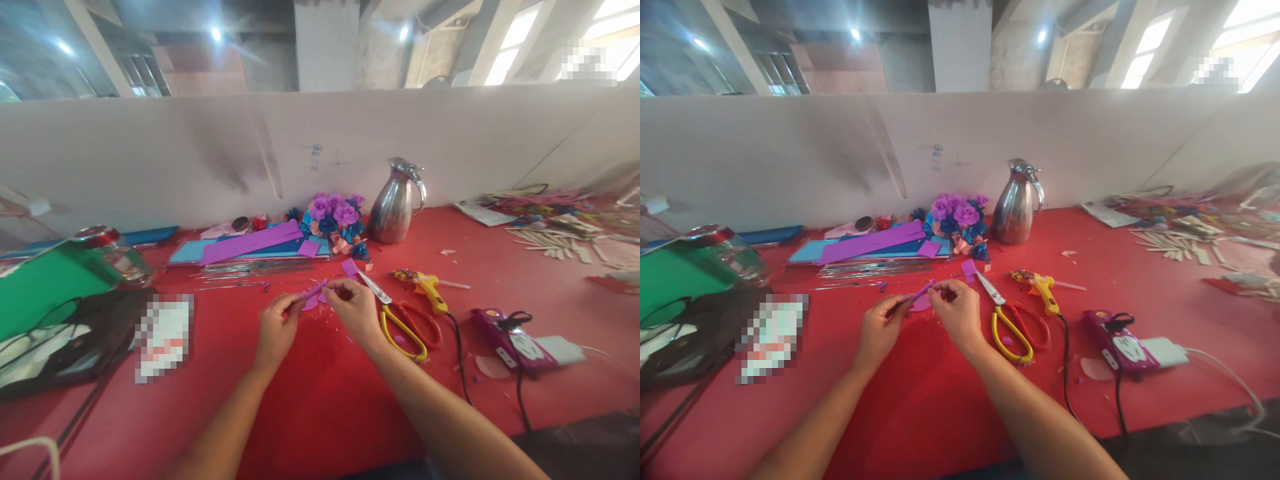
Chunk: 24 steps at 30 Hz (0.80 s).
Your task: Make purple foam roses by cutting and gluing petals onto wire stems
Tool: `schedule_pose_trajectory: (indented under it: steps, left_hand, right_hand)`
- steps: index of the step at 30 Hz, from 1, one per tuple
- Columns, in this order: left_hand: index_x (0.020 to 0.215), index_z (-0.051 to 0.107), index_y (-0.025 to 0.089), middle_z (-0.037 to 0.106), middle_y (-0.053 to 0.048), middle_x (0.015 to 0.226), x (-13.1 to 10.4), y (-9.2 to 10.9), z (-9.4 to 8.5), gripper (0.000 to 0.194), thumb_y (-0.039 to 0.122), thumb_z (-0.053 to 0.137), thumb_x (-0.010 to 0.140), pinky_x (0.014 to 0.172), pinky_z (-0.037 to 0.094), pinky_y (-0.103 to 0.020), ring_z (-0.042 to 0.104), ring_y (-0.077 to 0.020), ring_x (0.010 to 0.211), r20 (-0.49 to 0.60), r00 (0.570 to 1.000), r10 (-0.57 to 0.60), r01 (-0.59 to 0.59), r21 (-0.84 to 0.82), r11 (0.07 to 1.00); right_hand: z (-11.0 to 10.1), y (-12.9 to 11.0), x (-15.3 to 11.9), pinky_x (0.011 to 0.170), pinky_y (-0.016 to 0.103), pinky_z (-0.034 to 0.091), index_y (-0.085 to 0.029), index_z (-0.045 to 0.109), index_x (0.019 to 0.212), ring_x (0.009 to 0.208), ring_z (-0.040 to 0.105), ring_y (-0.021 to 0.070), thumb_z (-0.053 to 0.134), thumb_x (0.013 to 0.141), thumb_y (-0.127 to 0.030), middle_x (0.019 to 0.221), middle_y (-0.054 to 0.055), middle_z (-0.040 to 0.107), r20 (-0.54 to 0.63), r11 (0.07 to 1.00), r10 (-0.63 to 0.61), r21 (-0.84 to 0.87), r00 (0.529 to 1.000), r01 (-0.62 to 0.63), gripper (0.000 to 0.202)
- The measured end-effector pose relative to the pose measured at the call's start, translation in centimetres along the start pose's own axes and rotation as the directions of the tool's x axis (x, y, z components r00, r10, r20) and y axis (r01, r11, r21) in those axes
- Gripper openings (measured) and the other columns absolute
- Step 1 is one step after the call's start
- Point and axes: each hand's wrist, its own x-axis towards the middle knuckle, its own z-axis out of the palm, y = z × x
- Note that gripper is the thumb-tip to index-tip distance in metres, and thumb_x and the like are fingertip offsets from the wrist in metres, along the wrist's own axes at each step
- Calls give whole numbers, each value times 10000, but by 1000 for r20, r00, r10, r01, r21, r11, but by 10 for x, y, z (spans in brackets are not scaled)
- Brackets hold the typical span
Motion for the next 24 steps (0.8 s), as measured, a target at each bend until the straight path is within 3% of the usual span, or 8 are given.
schedule_pose_trajectory:
  steps: [5, 9, 12, 15, 19, 24]
  left_hand:
    - [831, 698, 180, 673, -19, 709, -1, -7, 1, 194, 308, 552, 850, 625, 494, -240, 618, -134, 604, -6, 989, 149, -147, 117, 982]
    - [879, 692, 190, 705, -47, 811, -3, -9, 1, 181, 208, 513, 871, 700, 495, -251, 655, -157, 742, 0, 945, 327, -315, 266, 911]
    - [933, 689, 196, 711, -60, 858, -5, -7, 0, 239, 137, 465, 874, 737, 489, -260, 656, -166, 794, 53, 920, 387, -382, 334, 862]
    - [911, 692, 194, 706, -56, 832, -4, -6, 0, 235, 134, 469, 869, 724, 487, -253, 650, -160, 774, 39, 938, 344, -340, 295, 893]
    - [826, 690, 176, 694, -40, 762, 0, -8, -1, 151, 204, 542, 840, 645, 487, -241, 632, -149, 679, -27, 986, 164, -158, 156, 975]
    - [838, 696, 180, 708, -42, 781, 3, -11, -2, 152, 238, 557, 815, 656, 498, -264, 638, -162, 690, 13, 1000, 28, -29, 30, 999]
  right_hand:
    - [0, 2, 0, 488, 232, 324, -165, 669, 662, 494, 423, 102, 604, 680, -312, 536, -20, 549, 33, 997, 55, 47, 998, -57, 162]
    - [1, 1, -2, 479, 227, 311, -154, 660, 626, 489, 416, 95, 625, 655, -331, 521, -19, 549, 73, 980, 138, 135, 988, -147, 183]
    - [2, -2, -1, 487, 224, 318, -148, 667, 635, 509, 427, 94, 643, 637, -348, 551, -9, 575, 54, 967, 168, 187, 984, -176, 202]
    - [0, -3, 2, 514, 227, 350, -142, 677, 668, 539, 454, 101, 655, 624, -355, 597, 4, 609, 46, 961, 171, 214, 984, -177, 219]
    - [-6, -2, 8, 534, 230, 364, -145, 682, 747, 564, 461, 104, 615, 678, -356, 644, 5, 609, 61, 971, 124, 198, 990, -134, 232]
    - [-11, -1, 9, 586, 242, 409, -192, 698, 885, 664, 504, 130, 589, 707, -265, 804, 21, 601, 147, 997, -71, -9, 987, 73, 221]
